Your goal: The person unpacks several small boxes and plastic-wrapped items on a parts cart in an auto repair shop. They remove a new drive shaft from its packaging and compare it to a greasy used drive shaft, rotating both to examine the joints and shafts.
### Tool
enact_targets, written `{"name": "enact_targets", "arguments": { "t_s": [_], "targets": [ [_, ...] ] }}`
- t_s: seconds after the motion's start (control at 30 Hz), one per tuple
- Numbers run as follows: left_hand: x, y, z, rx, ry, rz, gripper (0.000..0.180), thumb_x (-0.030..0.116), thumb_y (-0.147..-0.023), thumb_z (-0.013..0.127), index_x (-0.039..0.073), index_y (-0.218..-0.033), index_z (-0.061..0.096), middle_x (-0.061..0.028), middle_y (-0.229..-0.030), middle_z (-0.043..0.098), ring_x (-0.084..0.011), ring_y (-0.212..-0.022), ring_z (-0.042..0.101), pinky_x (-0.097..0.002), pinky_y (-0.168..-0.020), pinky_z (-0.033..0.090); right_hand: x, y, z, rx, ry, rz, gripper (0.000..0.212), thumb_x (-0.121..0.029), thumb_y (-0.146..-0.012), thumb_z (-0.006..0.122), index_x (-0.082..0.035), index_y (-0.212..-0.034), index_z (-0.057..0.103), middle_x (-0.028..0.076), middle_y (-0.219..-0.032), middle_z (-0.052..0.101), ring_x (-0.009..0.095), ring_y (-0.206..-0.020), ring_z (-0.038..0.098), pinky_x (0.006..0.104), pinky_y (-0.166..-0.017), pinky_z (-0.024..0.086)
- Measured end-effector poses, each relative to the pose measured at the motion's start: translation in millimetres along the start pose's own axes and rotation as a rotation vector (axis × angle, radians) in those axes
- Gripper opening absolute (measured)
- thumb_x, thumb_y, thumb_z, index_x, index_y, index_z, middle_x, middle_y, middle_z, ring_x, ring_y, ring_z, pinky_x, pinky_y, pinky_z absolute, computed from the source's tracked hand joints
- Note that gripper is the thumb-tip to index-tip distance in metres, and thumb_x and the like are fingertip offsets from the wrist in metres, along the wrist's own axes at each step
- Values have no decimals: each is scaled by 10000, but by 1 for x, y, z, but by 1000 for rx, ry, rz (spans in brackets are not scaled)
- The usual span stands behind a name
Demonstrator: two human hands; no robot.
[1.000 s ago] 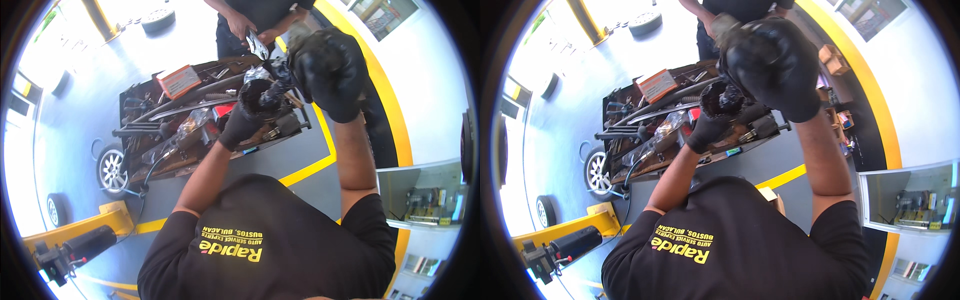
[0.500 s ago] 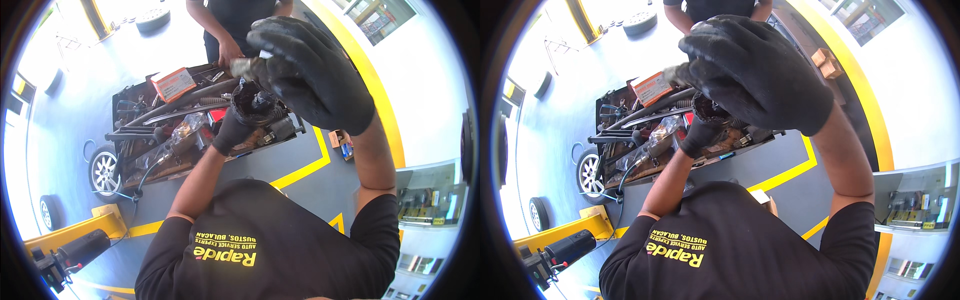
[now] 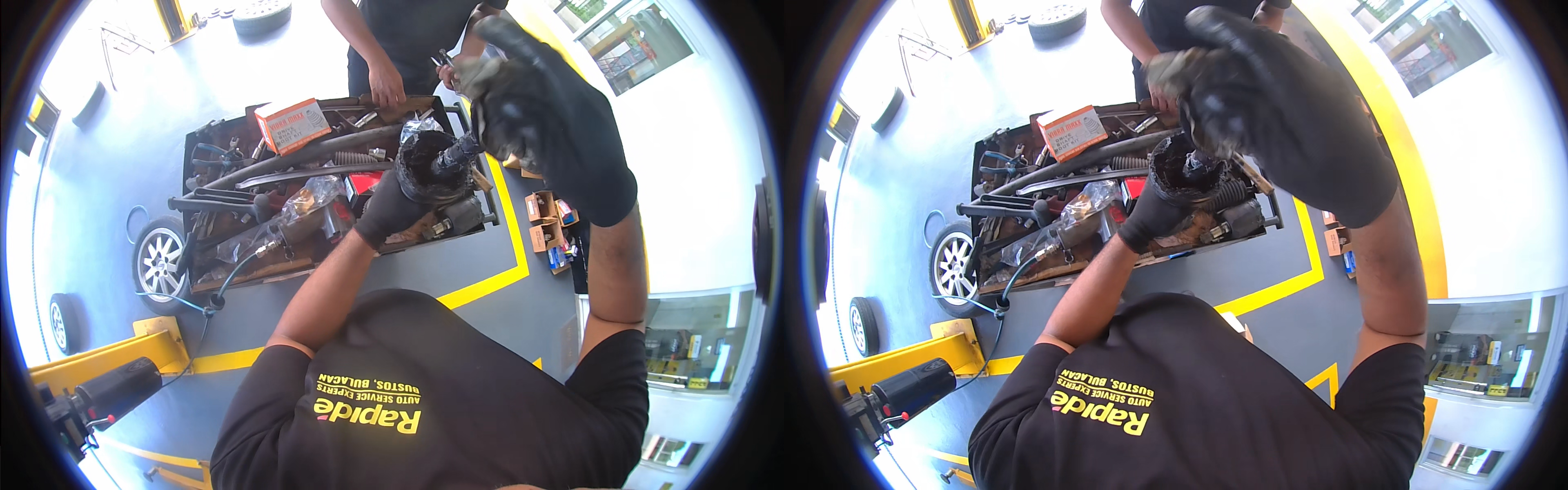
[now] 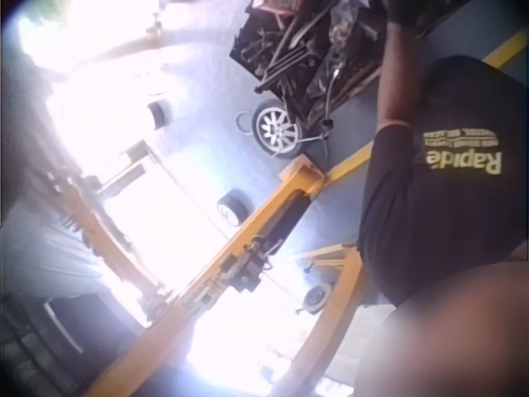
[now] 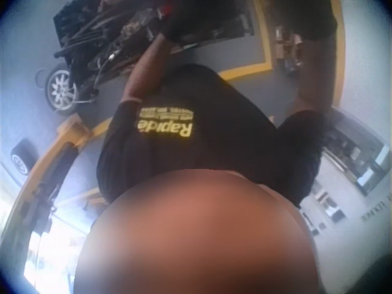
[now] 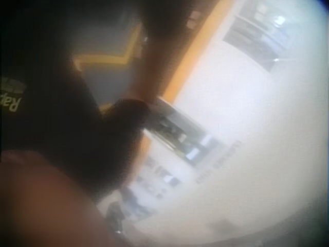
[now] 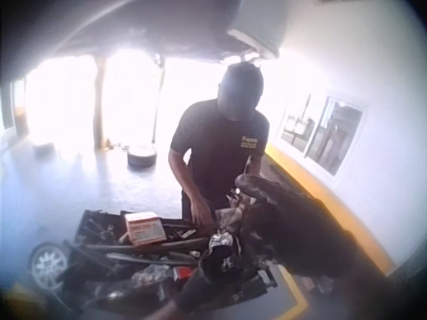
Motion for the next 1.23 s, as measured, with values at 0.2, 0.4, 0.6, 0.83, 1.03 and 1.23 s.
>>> {"name": "enact_targets", "arguments": {
  "t_s": [0.2, 0.4, 0.6, 0.83, 1.03, 1.23],
  "targets": [
    [0, 4, -6, 52, 188, 5, 611, 11, -934, 788, 45, -1492, 540, -110, -1427, 614, -254, -1309, 609, -392, -1159, 472, 42, 31, 10, 288, -631, 343, 468, -218, -1157, 512, 30, -1554, 512, 154, -1449, 660, 205, -1260, 687, 359, -1002, 583],
    [2, 5, -10, 146, 308, 77, 618, 95, -914, 846, 54, -1460, 560, -79, -1330, 676, -184, -1190, 647, -363, -1086, 510, -26, 3, 15, 115, 358, -230, 604, -238, -949, 768, -55, -1499, 599, 192, -1495, 599, 386, -1405, 564, 495, -1186, 455],
    [-9, 7, -8, 90, 165, 2, 564, 63, -949, 792, 37, -1466, 567, -124, -1420, 610, -271, -1281, 610, -401, -1129, 490, -26, 5, 34, -25, 601, -223, 539, -161, -928, 750, -95, -1453, 648, 172, -1508, 615, 396, -1411, 569, 516, -1196, 436],
    [-39, 6, 3, 159, 217, -77, 438, 250, -908, 876, 67, -1282, 739, -106, -1185, 796, -202, -1077, 751, -367, -978, 568, -10, 16, 36, 267, 449, -253, 320, -155, -955, 743, -59, -1260, 737, 144, -1303, 737, 388, -1220, 699, 503, -1089, 532],
    [-51, 13, 12, 112, 120, -161, 451, 289, -895, 896, 62, -1258, 753, -94, -1150, 804, -192, -1046, 758, -369, -959, 574, 21, 51, 16, 718, -202, 90, 338, -170, -1040, 686, 18, -1319, 651, 196, -1259, 749, 354, -1165, 739, 460, -1034, 586],
    [-20, 4, 15, 50, 212, -53, 545, 26, -945, 777, 55, -1440, 550, -87, -1341, 641, -181, -1213, 622, -353, -1110, 490, 86, 77, 9, 887, -1320, 612, 877, -535, -992, 743, -53, -1634, 391, 249, -1505, 592, 392, -1437, 554, 456, -1200, 491]
  ]
}}
Point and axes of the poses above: each hand's wrist, its own y-axis away from the middle knuckle, its own z-axis out of the palm, x = y × z, the point moved 8 cm from there along -y, towards the middle knuckle
